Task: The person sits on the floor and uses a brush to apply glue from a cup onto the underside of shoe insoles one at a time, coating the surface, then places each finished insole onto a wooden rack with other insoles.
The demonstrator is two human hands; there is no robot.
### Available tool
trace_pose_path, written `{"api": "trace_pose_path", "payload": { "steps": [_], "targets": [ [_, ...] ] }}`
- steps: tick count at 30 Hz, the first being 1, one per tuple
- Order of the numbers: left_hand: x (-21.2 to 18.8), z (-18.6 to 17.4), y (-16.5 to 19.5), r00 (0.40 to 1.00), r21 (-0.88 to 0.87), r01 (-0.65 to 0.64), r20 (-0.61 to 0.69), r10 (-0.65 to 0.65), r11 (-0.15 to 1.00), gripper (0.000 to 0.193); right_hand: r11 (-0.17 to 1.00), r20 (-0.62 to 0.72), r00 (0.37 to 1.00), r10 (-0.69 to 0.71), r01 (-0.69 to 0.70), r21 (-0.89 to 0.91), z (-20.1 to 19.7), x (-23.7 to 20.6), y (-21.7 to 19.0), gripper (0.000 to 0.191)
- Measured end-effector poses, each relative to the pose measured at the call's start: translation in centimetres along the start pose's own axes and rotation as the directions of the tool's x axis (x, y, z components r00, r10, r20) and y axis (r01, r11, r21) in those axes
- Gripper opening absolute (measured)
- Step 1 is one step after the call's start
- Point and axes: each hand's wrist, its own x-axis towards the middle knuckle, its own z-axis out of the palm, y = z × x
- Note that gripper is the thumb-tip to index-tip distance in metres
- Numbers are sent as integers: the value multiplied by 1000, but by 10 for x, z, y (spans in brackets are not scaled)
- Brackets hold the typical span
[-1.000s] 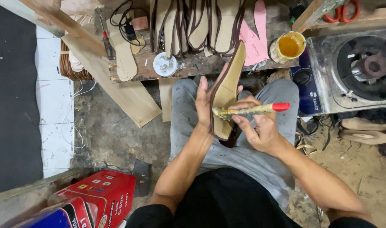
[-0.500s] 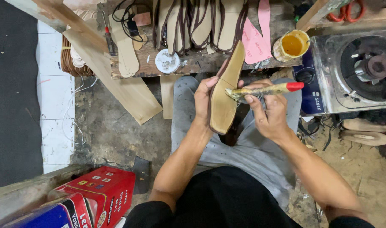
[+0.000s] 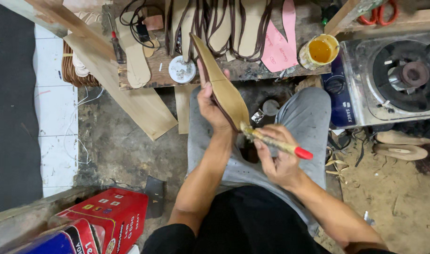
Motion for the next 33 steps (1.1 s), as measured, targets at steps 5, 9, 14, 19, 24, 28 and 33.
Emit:
{"api": "trace_pose_path", "payload": {
  "steps": [5, 9, 14, 19, 24, 28, 33],
  "targets": [
    [-11, 16, 14, 996, 166, -80, 58, 72, 983, 55, 999, -31, 1000, -1, 3, 51, 1, -10, -4, 20],
    [-10, 14, 29, 965, -30, 232, 134, -226, 972, 67, 684, 66, 932, 357, -309, 661, -6, -10, 10, 19],
    [-25, -2, 38, 787, 39, 525, 358, -502, 850, 64, 134, 134, 808, 574, -254, 958, -14, 3, 51, 18],
    [-43, 0, 20, 605, 114, 747, 291, -741, 655, 64, -131, 342, 725, 598, -332, 934, 0, -2, 67, 37],
    [-61, 11, 22, 653, 267, 705, 116, -749, 657, 61, 50, 168, 760, 628, -255, 966, -12, 4, 63, 33],
    [-82, 11, 35, 718, 334, 640, 60, -693, 692, 52, 203, 35, 805, 593, -191, 960, -33, 19, 56, 29],
    [-85, 15, 38, 841, 419, 442, 112, -529, 793, 46, 246, -32, 806, 591, -143, 959, -48, 29, 38, 29]
  ]
}}
